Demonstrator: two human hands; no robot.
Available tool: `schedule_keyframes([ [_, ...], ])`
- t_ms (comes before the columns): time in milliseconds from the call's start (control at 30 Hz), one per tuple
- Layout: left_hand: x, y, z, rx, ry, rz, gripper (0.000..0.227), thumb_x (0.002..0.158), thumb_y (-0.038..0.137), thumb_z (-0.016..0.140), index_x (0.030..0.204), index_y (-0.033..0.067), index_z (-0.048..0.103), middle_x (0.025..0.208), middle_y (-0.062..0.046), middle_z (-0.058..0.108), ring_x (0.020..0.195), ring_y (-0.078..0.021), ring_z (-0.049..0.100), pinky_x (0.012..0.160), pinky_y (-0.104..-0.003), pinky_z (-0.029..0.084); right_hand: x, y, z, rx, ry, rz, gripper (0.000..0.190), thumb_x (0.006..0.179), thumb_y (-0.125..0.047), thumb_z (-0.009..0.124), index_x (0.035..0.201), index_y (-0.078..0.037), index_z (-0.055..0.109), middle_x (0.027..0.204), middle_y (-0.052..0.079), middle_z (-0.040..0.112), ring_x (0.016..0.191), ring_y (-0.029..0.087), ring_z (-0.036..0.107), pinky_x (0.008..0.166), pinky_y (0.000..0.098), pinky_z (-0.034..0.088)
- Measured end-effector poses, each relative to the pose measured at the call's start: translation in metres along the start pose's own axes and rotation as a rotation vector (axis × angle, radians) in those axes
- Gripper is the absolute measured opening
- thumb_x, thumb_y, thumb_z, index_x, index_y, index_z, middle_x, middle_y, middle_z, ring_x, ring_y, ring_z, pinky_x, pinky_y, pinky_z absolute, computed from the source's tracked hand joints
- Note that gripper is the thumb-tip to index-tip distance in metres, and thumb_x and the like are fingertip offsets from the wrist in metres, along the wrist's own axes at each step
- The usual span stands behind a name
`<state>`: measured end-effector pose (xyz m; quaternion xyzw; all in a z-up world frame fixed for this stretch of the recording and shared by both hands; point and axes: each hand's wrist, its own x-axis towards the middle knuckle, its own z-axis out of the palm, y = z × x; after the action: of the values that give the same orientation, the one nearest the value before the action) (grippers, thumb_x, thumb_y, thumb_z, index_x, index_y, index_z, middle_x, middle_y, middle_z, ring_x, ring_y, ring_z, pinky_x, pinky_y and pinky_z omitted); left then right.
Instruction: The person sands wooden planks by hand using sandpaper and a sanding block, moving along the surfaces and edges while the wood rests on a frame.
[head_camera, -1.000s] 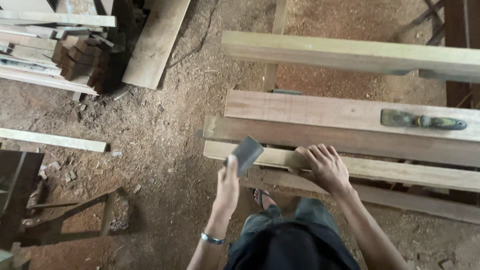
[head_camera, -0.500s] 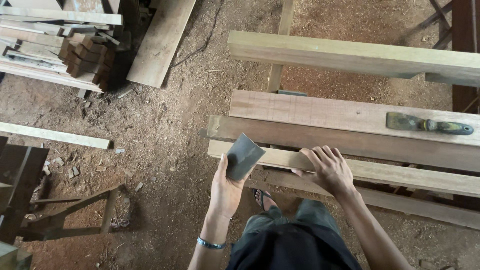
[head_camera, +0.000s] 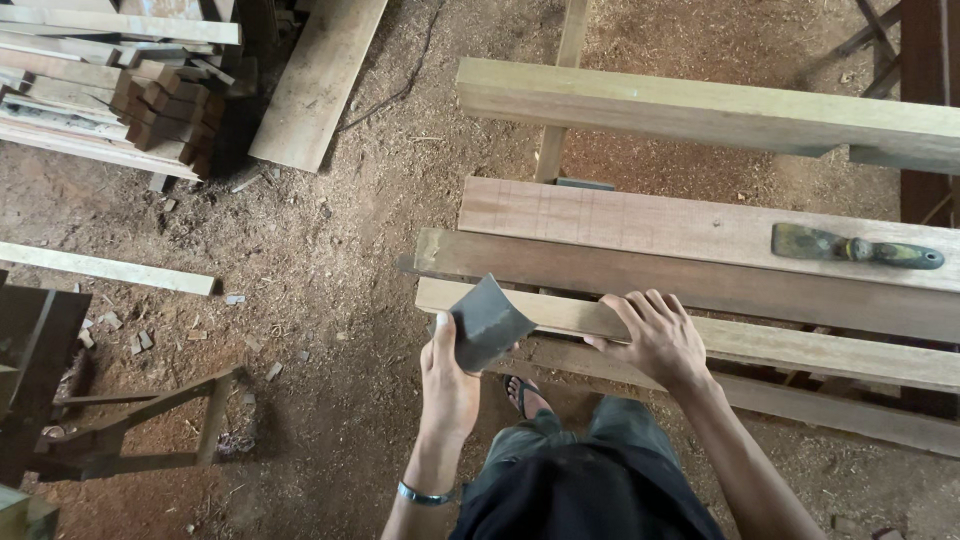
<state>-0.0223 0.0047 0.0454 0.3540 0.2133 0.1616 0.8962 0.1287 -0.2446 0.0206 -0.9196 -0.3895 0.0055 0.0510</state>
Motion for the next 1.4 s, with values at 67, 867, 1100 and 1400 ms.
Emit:
schedule_keyframes([
  [67,-0.001,-0.005,0.002,-0.003,0.017,0.019,0.050,0.109,0.036,0.043,0.122,-0.0080,0.061,0.112,-0.017,0.072,0.096,-0.0266,0.074,0.085,-0.043,0.062,0.002,0.000,-0.001,0.004,0.009,0.006,0.074,0.076,-0.067,0.071,0.126,-0.013,0.064,0.114,0.006,0.069,0.111,0.024,0.064,0.101,0.0447,0.049],
  [867,0.026,-0.035,-0.020,1.900,-0.252,0.811,0.066,0.086,-0.012,0.049,0.150,0.0035,0.046,0.150,-0.016,0.058,0.139,-0.0243,0.056,0.122,-0.038,0.041,-0.026,0.083,-0.001,0.085,0.096,0.228,0.045,0.105,-0.054,0.049,0.133,-0.022,0.066,0.137,0.005,0.066,0.129,0.027,0.057,0.115,0.0493,0.042],
  [1100,0.035,0.005,-0.016,0.942,0.442,-0.317,0.043,0.114,0.027,0.040,0.156,0.0188,0.042,0.126,-0.015,0.072,0.096,-0.0236,0.066,0.078,-0.035,0.054,-0.030,0.078,0.012,0.118,0.195,0.279,0.038,0.103,-0.046,0.057,0.124,-0.017,0.070,0.129,0.009,0.068,0.122,0.031,0.062,0.107,0.0464,0.045],
  [1400,0.011,-0.015,0.038,-0.292,0.136,-0.128,0.041,0.105,0.033,0.052,0.129,0.0011,0.059,0.127,-0.011,0.064,0.111,-0.0185,0.066,0.090,-0.033,0.059,-0.013,0.022,-0.041,0.310,0.375,0.180,0.016,0.101,-0.018,0.067,0.117,-0.018,0.067,0.130,-0.002,0.069,0.120,0.021,0.063,0.119,0.0444,0.044],
])
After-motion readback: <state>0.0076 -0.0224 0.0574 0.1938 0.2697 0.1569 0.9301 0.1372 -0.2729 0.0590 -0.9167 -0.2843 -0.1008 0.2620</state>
